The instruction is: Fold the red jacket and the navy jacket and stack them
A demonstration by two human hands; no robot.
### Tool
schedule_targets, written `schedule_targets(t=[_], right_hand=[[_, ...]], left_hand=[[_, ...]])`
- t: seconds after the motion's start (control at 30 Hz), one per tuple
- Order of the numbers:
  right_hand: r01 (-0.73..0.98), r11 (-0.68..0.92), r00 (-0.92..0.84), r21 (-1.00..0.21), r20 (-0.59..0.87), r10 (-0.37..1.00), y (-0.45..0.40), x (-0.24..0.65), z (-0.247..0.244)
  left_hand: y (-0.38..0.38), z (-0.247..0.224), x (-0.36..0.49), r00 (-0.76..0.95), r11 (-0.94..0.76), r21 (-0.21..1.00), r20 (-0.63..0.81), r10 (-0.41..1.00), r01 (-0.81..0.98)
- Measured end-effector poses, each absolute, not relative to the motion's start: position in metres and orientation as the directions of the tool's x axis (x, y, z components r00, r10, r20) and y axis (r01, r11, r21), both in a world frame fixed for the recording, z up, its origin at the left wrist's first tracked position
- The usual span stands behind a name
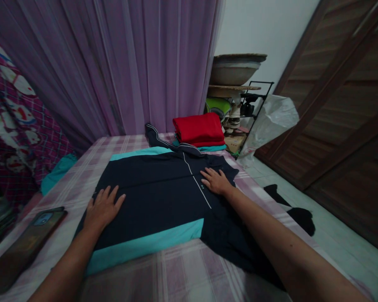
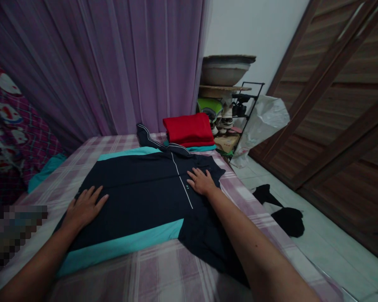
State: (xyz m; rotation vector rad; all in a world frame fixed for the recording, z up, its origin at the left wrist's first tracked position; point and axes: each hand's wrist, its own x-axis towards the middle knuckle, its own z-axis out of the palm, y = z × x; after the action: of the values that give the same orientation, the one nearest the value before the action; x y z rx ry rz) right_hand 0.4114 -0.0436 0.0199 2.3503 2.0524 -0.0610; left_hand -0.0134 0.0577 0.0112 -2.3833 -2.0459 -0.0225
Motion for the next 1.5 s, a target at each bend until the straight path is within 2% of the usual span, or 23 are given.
schedule_targets(t=[0.1, 0.2, 0.27, 0.37, 0.47, 0.6, 0.7, 0.77, 0.87, 0.97, 1.03, 1.17, 1.33, 1.5], right_hand=[[0.996, -0.078, 0.078, -0.039, 0.015, 0.997, -0.047, 0.398, 0.021], [0.997, 0.049, -0.052, -0.061, -0.063, 0.997, -0.05, 0.386, 0.025], [0.996, 0.049, -0.058, -0.078, -0.125, 0.99, -0.051, 0.385, 0.03], [0.993, 0.019, -0.035, -0.117, -0.135, 0.99, -0.053, 0.395, 0.041], [0.986, -0.086, 0.075, -0.145, -0.084, 0.994, -0.064, 0.417, 0.054], [0.934, -0.333, 0.327, -0.132, -0.065, 0.943, -0.089, 0.452, 0.063], [0.881, -0.454, 0.439, -0.132, -0.13, 0.889, -0.108, 0.469, 0.065], [0.865, -0.477, 0.442, -0.157, -0.212, 0.871, -0.119, 0.473, 0.065], [0.799, -0.525, 0.409, -0.292, -0.376, 0.832, -0.133, 0.472, 0.066], [0.606, -0.619, 0.362, -0.5, -0.519, 0.774, -0.147, 0.469, 0.067], [0.538, -0.626, 0.299, -0.564, -0.567, 0.768, -0.159, 0.469, 0.066], [0.582, -0.571, 0.145, -0.579, -0.617, 0.773, -0.188, 0.477, 0.063], [0.618, -0.52, 0.08, -0.589, -0.611, 0.787, -0.216, 0.489, 0.063], [0.646, -0.603, 0.135, -0.468, -0.708, 0.694, -0.22, 0.479, 0.067]], left_hand=[[0.057, 0.012, -0.013, 0.156, -0.156, 0.006, 0.01, 0.988, 0.988], [0.057, 0.013, -0.012, 0.161, -0.161, 0.01, 0.01, 0.987, 0.987], [0.058, 0.013, -0.013, 0.159, -0.159, 0.013, 0.001, 0.987, 0.987], [0.059, 0.012, -0.013, 0.157, -0.157, 0.019, 0.007, 0.988, 0.987], [0.06, 0.01, -0.014, 0.167, -0.168, 0.039, 0.04, 0.985, 0.985], [0.06, 0.008, -0.015, 0.158, -0.161, 0.06, 0.054, 0.986, 0.985], [0.059, 0.01, -0.014, 0.153, -0.156, 0.071, 0.052, 0.987, 0.985], [0.059, 0.011, -0.013, 0.156, -0.16, 0.08, 0.05, 0.986, 0.984], [0.058, 0.014, -0.012, 0.159, -0.162, 0.08, 0.044, 0.986, 0.984], [0.057, 0.016, -0.012, 0.16, -0.162, 0.066, 0.035, 0.987, 0.985], [0.056, 0.016, -0.012, 0.169, -0.171, 0.064, 0.036, 0.985, 0.983], [0.052, 0.016, -0.013, 0.178, -0.186, 0.082, 0.096, 0.979, 0.979], [0.044, 0.021, -0.014, 0.247, -0.271, 0.093, 0.207, 0.947, 0.958], [0.033, 0.03, -0.013, 0.313, -0.34, 0.073, 0.245, 0.917, 0.938]])
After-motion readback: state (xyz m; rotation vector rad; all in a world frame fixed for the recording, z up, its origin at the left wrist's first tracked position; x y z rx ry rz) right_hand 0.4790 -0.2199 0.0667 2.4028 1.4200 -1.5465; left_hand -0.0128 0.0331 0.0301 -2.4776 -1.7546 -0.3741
